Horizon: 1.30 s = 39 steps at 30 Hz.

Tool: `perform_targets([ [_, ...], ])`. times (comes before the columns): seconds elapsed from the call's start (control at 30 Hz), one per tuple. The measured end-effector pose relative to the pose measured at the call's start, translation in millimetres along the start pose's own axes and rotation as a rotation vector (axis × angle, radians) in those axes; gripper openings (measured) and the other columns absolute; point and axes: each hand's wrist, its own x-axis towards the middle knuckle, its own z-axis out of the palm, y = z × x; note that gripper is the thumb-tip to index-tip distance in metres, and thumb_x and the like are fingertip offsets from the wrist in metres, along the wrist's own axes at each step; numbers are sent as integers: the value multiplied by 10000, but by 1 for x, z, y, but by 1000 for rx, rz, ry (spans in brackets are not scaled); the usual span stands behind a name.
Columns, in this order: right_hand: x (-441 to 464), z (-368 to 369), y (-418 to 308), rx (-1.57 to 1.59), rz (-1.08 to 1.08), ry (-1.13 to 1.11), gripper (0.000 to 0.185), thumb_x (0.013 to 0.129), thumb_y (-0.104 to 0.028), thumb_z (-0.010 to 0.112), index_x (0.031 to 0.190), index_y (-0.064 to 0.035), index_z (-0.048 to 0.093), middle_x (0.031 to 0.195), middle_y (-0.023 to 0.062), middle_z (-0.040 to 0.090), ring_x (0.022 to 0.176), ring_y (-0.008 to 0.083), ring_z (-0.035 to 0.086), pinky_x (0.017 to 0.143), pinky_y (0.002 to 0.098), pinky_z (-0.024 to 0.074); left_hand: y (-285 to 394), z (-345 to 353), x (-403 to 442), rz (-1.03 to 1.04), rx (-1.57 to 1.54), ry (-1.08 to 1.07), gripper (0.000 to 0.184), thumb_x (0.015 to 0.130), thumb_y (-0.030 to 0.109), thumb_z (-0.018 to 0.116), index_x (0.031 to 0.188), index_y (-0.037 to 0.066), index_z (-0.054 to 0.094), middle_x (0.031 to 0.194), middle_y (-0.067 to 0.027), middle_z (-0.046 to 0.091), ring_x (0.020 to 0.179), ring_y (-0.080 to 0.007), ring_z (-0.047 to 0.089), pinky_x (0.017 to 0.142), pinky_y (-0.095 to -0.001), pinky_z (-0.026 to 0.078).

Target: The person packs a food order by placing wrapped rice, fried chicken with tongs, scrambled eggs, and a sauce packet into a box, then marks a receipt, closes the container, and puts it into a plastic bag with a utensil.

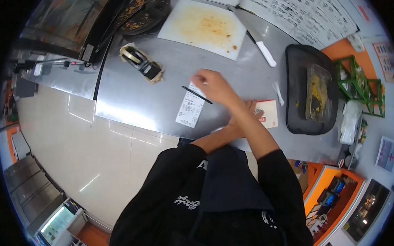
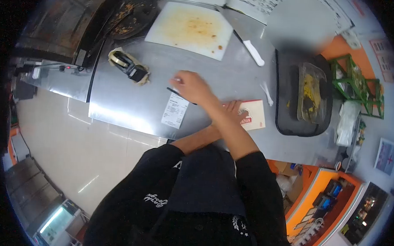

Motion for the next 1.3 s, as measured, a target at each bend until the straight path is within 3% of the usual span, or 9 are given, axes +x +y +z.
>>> perform_targets([
  [0.23,128,133,-36,50,99,-62,362,859,-279,657,1146,-62,616,1145,245,527,990,386,597,906,397,485,1,21,7,-119,76,3,663,873,297,533,1450,48,321,1378,-283,391,1228,-392,435,1022,-463,345],
  [0.33,149,144,-47,-123,192,-191,284,846,-256,670,1034,-44,669,1053,235,598,920,383,628,859,405,507,5,29,2,-159,-7,15,634,890,331,501,1445,73,333,1380,-269,397,1231,-392,433,1028,-483,331],
  [0.47,167,130,-44,204,393,-329,211,829,-193,709,860,16,703,759,105,672,659,192,616,633,328,499,8,20,-2,-227,-115,164,565,924,343,446,1430,105,363,1380,-254,405,1234,-391,432,1030,-500,322],
  [0.57,156,130,-44,376,445,-309,159,868,-123,669,905,30,684,892,79,651,767,132,583,663,287,465,-5,3,2,-285,-976,164,535,946,333,417,1429,107,367,1378,-245,413,1250,-385,424,1029,-494,319],
  [0.63,145,135,-39,552,427,-210,133,885,-94,647,925,30,673,1050,102,617,875,139,586,729,284,471,-10,-2,3,-229,-908,80,521,957,317,405,1430,101,368,1373,-239,420,1260,-377,418,1023,-486,322],
  [0.7,134,149,-25,816,377,-31,121,883,-75,646,938,31,664,1212,129,549,978,151,578,793,286,482,-7,11,3,-90,79,-1,506,966,292,396,1430,94,370,1366,-233,430,1267,-365,413,1011,-475,331],
  [0.9,103,154,7,541,-58,-7,79,885,-46,624,922,24,620,1311,138,462,1107,223,554,926,357,485,-8,10,1,-50,125,-7,497,966,226,401,1438,78,359,1382,-257,408,1268,-351,414,1009,-439,337],
  [1.13,104,149,11,0,-199,50,104,878,-60,627,913,37,615,1205,173,525,989,265,597,783,335,507,-12,4,7,-54,-121,-140,872,711,343,739,1442,68,350,1418,-282,345,1314,-417,341,1062,-481,300],
  [1.3,28,33,-6,98,-18,220,127,867,-88,661,934,19,647,988,120,643,846,228,634,721,310,509,-11,-15,4,117,-160,-132,836,728,370,708,1450,134,359,1479,-227,295,1338,-420,310,1091,-512,274],
])
